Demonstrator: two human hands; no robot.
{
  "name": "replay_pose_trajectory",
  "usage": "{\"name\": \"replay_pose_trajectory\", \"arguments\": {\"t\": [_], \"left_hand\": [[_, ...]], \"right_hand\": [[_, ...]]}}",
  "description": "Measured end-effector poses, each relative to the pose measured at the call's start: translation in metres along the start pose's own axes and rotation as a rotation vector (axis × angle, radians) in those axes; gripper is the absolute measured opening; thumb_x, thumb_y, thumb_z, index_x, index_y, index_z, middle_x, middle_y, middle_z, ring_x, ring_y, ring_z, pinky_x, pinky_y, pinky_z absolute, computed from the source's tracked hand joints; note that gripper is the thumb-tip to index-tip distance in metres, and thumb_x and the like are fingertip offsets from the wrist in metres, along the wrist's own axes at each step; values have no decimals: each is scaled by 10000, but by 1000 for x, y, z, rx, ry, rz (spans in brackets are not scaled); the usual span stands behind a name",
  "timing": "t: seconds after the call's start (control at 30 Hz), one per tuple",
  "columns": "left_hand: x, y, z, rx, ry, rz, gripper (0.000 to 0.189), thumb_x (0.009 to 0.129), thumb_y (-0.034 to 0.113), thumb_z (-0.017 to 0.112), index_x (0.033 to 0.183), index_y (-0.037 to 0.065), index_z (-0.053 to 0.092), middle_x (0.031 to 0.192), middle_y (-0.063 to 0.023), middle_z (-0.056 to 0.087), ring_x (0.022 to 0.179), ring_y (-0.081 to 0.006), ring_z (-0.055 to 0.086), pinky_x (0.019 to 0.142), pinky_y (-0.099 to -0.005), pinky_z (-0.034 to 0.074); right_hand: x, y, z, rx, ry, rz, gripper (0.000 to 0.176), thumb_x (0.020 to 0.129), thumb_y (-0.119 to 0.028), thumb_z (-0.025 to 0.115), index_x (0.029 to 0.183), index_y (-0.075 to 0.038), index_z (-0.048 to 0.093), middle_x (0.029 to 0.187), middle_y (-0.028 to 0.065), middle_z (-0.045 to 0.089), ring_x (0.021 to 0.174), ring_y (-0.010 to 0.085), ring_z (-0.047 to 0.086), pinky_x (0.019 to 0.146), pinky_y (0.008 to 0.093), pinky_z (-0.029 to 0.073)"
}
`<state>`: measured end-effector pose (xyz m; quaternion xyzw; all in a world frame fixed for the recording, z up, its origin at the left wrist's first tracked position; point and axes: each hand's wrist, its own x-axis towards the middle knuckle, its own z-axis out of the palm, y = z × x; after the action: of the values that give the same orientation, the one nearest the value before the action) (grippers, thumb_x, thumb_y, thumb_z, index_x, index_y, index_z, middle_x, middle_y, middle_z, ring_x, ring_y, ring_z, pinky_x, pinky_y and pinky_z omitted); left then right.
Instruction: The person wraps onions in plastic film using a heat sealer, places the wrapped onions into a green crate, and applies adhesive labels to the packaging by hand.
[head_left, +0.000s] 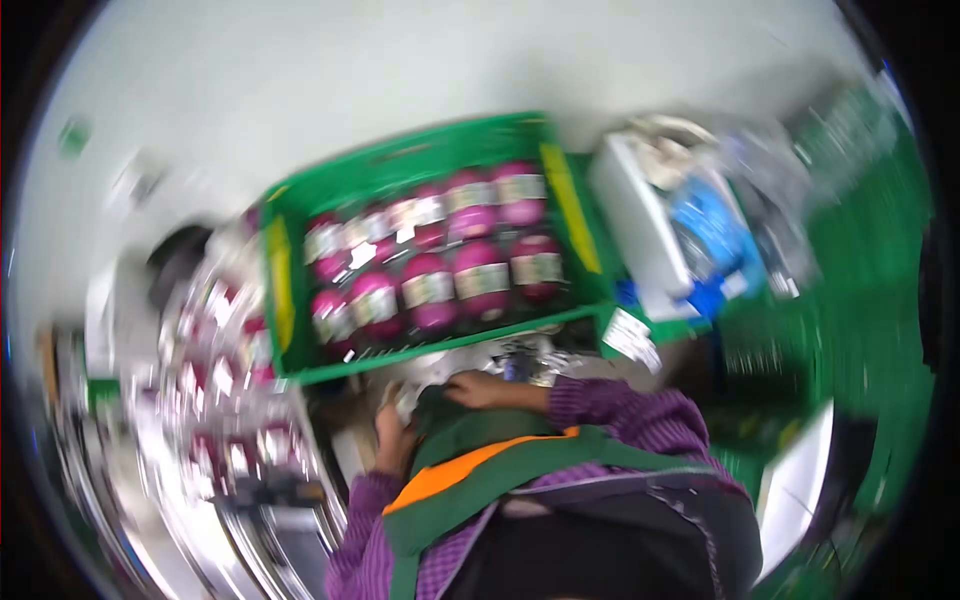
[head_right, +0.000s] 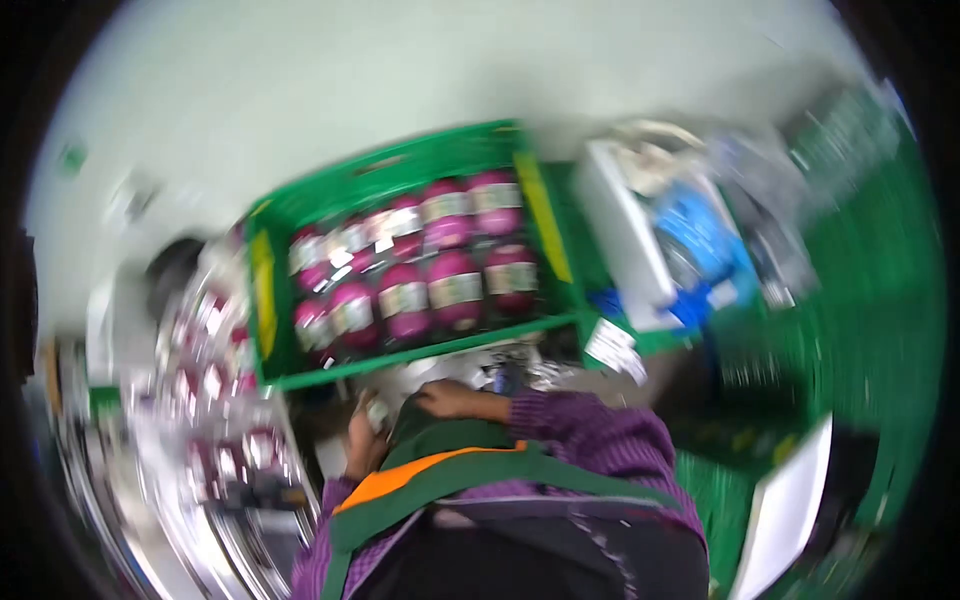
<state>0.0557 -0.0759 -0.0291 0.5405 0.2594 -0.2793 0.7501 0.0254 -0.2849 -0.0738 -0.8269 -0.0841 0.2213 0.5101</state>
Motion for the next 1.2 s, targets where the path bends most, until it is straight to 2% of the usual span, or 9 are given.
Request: {"name": "replay_pose_trajectory", "arguments": {"t": [0.03,0.13,0.23,0.37,0.8,0.87,1.07,1.13,1.2], "left_hand": [[9,-3,-4,-10,181,-120,214,950,208,463,1069,85,590,867,-3,608,691,-86,567,546,-260,452],[23,-19,-38,717,-124,257,237,922,339,528,991,118,578,828,-6,575,705,-149,551,555,-276,425],[39,-11,-19,198,52,-358,327,831,301,660,1069,111,541,909,-1,581,800,-190,570,668,-365,462],[73,-21,-25,303,8,-454,379,789,129,641,1136,59,505,1026,-68,549,915,-252,573,834,-429,486],[93,-33,35,681,-322,-365,561,737,-20,578,1268,-7,396,1060,-142,576,901,-267,605,769,-367,516],[70,-24,59,940,-258,-266,601,730,-22,580,1294,-2,374,1007,-138,600,886,-250,608,741,-361,510],[63,-30,69,708,-196,-116,634,727,-7,603,1316,21,371,1005,-137,599,902,-250,597,726,-355,500],[68,-31,63,810,-193,-44,657,728,18,632,1328,40,364,1013,-143,600,922,-271,595,740,-396,500],[106,-50,5,1713,-688,897,684,757,136,674,1357,138,346,1077,-176,608,926,-337,600,785,-494,486]], "right_hand": [[-4,-9,-3,1,35,-23,360,876,-341,548,964,-3,635,913,216,637,850,357,624,754,431,480],[-5,-15,-9,-15,26,2,368,871,-376,554,1011,-42,621,899,194,645,846,356,620,742,448,469],[-13,-13,-17,16,75,37,355,870,-372,554,1007,-51,624,903,184,650,837,351,622,727,444,470],[-25,-5,-24,16,147,87,350,871,-370,550,1006,-56,624,908,170,654,839,349,622,726,442,471],[-103,24,-47,85,352,291,376,871,-396,539,1039,-71,627,937,168,654,885,336,623,783,423,481],[-116,26,-58,99,346,260,373,871,-381,547,1060,-68,623,946,167,655,882,327,627,781,413,484],[-163,33,-144,138,589,59,354,867,-296,568,1122,-56,614,974,149,663,839,293,642,750,385,496],[-183,13,-189,206,523,223,345,871,-301,570,1107,-58,632,965,153,668,832,290,649,751,382,498],[-178,30,-200,94,368,268,368,879,-331,574,1122,-61,631,998,177,660,868,265,652,780,367,501]]}}
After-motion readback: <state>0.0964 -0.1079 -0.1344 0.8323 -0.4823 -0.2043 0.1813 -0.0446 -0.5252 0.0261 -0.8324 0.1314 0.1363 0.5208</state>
